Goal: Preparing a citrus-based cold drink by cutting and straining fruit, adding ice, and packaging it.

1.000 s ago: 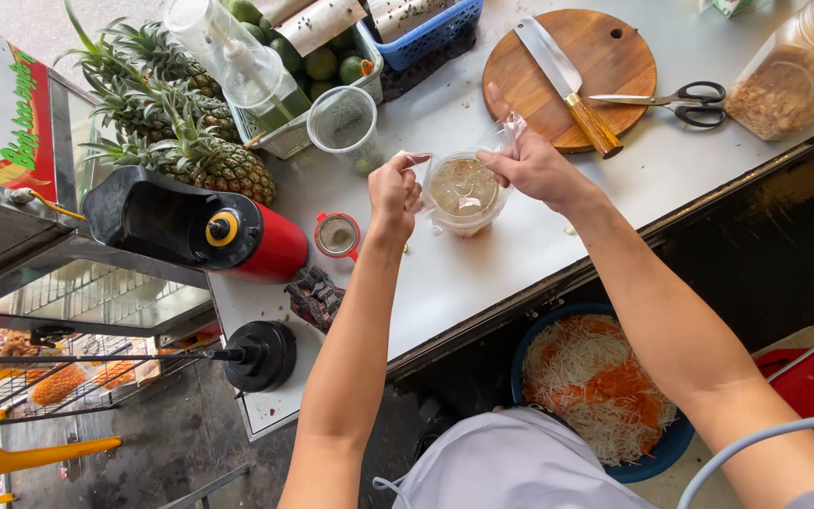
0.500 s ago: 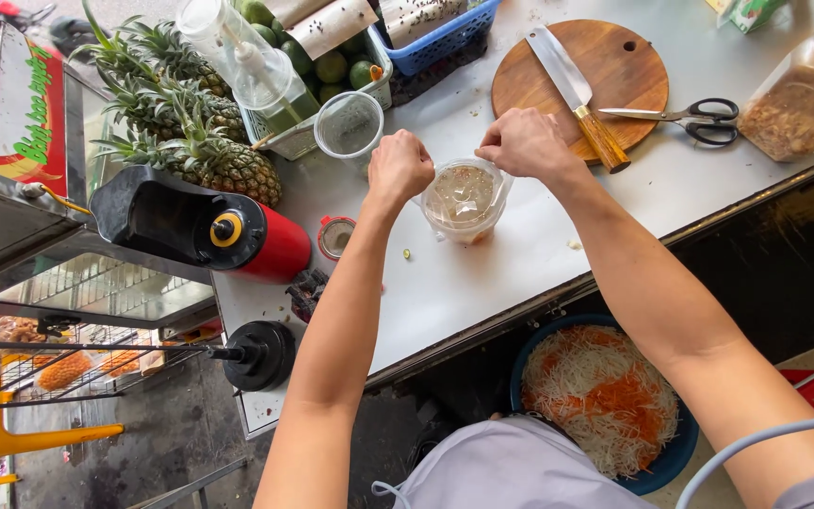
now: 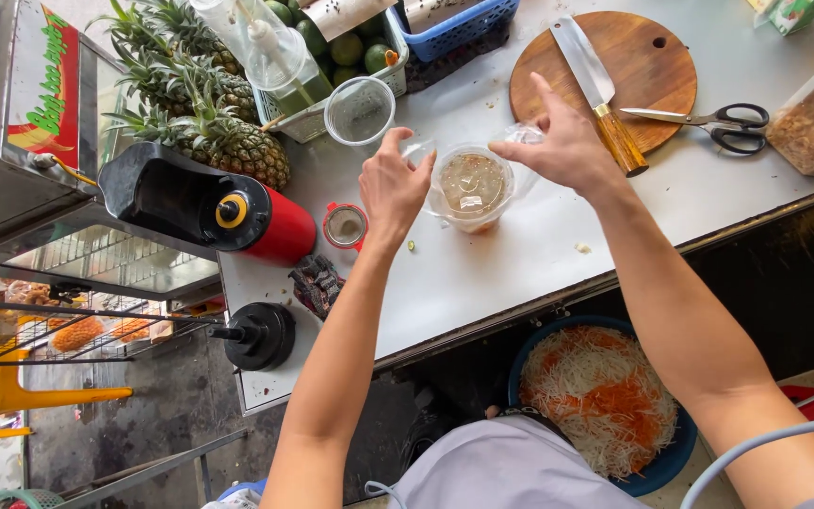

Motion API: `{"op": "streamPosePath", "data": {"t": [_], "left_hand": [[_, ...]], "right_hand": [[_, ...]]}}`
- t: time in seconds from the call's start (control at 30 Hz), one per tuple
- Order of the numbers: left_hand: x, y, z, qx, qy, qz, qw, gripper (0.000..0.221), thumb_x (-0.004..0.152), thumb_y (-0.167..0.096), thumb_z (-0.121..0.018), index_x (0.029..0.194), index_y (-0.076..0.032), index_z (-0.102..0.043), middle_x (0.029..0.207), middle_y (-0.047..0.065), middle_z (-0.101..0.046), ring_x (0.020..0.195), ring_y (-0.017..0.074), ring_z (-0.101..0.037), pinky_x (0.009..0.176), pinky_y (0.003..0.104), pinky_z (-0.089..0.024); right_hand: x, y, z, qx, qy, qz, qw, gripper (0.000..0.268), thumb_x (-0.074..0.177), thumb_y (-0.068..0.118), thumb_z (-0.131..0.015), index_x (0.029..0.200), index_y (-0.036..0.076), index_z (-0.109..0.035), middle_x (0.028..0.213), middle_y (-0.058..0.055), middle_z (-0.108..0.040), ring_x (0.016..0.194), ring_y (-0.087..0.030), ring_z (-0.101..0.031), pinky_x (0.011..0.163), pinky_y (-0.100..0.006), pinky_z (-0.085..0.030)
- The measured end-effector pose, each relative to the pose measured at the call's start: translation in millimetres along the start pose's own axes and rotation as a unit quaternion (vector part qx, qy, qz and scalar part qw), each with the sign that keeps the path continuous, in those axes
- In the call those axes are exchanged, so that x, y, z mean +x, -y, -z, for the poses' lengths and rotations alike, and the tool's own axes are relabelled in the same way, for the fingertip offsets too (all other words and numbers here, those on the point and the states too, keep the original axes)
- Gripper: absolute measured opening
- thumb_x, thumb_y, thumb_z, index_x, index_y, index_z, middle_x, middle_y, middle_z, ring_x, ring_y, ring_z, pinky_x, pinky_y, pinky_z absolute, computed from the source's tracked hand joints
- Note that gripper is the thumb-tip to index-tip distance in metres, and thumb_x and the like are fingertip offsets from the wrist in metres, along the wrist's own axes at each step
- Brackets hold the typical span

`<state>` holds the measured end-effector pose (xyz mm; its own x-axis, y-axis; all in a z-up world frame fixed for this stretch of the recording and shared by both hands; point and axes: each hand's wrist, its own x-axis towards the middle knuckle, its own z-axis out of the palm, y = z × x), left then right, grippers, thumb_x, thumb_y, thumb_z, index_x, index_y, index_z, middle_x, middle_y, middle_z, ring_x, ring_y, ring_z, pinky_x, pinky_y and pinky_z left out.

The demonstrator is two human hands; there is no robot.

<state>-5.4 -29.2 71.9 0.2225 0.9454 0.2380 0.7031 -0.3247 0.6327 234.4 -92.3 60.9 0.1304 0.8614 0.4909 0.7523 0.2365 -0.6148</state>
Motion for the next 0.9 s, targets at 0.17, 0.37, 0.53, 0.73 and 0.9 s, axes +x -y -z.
{"op": "streamPosePath", "data": {"t": [0.17, 0.37, 0.53, 0.73, 0.9], "left_hand": [[4, 5, 17, -0.395, 0.177, 0.153, 0.889, 0.054, 0.084, -0.008, -0.075, 0.136, -0.007, -0.057, 0.073, 0.005, -0.067, 0.056, 0.0135, -0.066, 0.048, 0.031, -0.056], [-5, -46, 43, -0.315, 0.165, 0.056, 0.933, 0.051, 0.089, -0.010, -0.070, 0.138, -0.010, -0.055, 0.073, 0.007, -0.068, 0.055, 0.0126, -0.069, 0.047, 0.029, -0.057], [-49, -42, 60, -0.207, 0.094, -0.087, 0.970, 0.049, 0.097, -0.018, -0.077, 0.141, -0.009, -0.056, 0.089, 0.007, -0.081, 0.074, 0.0118, -0.080, 0.064, 0.025, -0.062], [-175, -1, 111, -0.341, 0.036, -0.050, 0.938, 0.032, 0.112, -0.021, -0.064, 0.141, -0.005, -0.061, 0.099, 0.010, -0.078, 0.087, 0.0140, -0.079, 0.077, 0.026, -0.064], [-314, 85, 119, -0.359, 0.100, 0.157, 0.915, 0.032, 0.109, -0.022, -0.055, 0.126, 0.000, -0.070, 0.090, 0.007, -0.075, 0.077, 0.0112, -0.071, 0.071, 0.024, -0.057]], "right_hand": [[-7, 30, 21, 0.215, 0.160, -0.251, 0.930, 0.079, 0.092, 0.021, -0.078, 0.158, 0.006, -0.036, 0.093, -0.012, -0.074, 0.080, -0.015, -0.071, 0.067, -0.029, -0.058], [2, 81, 44, 0.144, 0.115, -0.121, 0.975, 0.056, 0.099, 0.017, -0.071, 0.151, 0.003, -0.054, 0.082, -0.009, -0.074, 0.073, -0.013, -0.068, 0.068, -0.028, -0.055], [-65, 49, 37, -0.016, 0.004, 0.083, 0.996, 0.025, 0.113, 0.019, -0.067, 0.130, 0.001, -0.065, 0.101, -0.009, -0.074, 0.088, -0.014, -0.071, 0.080, -0.027, -0.057], [-256, 16, -18, 0.220, -0.128, -0.309, 0.916, 0.039, 0.118, 0.033, -0.048, 0.096, 0.004, -0.062, 0.080, 0.000, -0.063, 0.061, -0.007, -0.053, 0.051, -0.022, -0.043], [-418, 24, -50, 0.114, 0.158, -0.467, 0.862, 0.035, 0.105, 0.032, -0.058, 0.108, 0.001, -0.075, 0.085, -0.007, -0.074, 0.073, -0.012, -0.066, 0.066, -0.029, -0.052]]}}
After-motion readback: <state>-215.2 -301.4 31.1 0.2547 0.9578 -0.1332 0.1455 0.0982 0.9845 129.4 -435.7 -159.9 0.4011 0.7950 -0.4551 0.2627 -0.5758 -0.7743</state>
